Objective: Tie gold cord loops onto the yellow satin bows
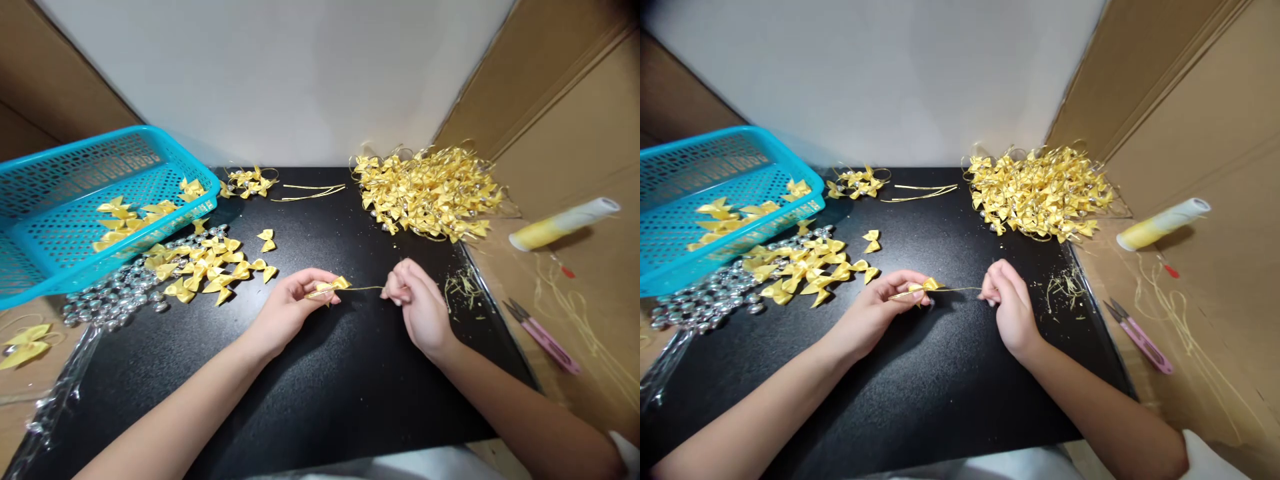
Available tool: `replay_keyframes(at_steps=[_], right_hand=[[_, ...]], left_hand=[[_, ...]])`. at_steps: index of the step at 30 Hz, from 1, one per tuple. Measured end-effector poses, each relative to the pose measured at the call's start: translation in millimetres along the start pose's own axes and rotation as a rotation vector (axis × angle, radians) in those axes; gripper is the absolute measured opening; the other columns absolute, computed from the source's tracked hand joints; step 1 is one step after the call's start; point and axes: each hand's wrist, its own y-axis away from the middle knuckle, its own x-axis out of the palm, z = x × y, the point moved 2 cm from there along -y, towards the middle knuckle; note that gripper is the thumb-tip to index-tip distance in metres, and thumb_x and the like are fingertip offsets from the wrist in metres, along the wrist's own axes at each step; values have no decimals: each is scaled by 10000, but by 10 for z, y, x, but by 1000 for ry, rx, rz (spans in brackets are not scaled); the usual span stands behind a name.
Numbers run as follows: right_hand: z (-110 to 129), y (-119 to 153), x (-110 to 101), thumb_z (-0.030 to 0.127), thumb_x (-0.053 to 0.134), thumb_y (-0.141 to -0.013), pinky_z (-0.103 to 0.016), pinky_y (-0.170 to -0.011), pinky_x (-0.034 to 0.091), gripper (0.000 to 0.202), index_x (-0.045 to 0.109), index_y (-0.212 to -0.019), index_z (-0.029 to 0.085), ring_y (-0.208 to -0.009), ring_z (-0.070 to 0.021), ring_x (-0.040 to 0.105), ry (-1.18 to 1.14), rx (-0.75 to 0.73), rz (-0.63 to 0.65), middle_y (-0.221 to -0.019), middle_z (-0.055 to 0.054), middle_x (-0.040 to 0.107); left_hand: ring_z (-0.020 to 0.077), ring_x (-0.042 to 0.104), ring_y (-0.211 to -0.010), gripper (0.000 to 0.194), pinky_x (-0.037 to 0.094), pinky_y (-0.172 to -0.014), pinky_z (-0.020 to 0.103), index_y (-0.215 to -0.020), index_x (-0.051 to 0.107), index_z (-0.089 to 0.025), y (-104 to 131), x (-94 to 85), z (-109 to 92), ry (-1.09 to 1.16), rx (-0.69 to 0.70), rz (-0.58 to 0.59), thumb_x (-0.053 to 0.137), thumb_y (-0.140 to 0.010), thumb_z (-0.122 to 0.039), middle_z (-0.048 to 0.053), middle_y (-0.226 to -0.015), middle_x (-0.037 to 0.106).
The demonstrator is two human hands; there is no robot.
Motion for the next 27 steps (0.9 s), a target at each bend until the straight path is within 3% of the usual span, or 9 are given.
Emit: replay_keyframes(at_steps=[3, 6, 12, 27], right_hand=[[-17, 42, 88, 359, 464, -967, -332, -884, 422, 281, 532, -736, 215, -885, -179, 598, 50, 26, 146, -847, -23, 681], [-14, 110, 190, 406, 506, -947, -379, -968, 432, 273, 528, -750, 218, -1064, -214, 615, -66, 88, 262, -1060, -62, 722], [-37, 138, 235, 457, 575, -907, -367, -885, 511, 298, 500, -746, 217, -881, -187, 683, -210, 231, 304, -999, -72, 739], [-90, 116, 209, 405, 591, -904, -296, -765, 533, 256, 550, -770, 191, -759, -157, 695, -276, 326, 341, -830, -46, 732]], left_hand=[[126, 576, -664, 253, 373, -624, 228, -875, 715, -172, 21, 25, 10, 137, -91, 37, 814, -661, -263, 12, -692, 683], [117, 572, -664, 281, 352, -602, 219, -875, 724, -175, 29, 35, 10, 216, -113, 74, 833, -629, -258, 14, -716, 684], [111, 590, -672, 197, 382, -639, 217, -854, 722, -165, 15, 26, -32, 74, -97, 112, 791, -680, -227, 12, -723, 708], [137, 672, -739, 127, 480, -745, 240, -854, 734, -149, -1, -10, -87, -153, -75, 166, 728, -728, -139, 38, -807, 762]])
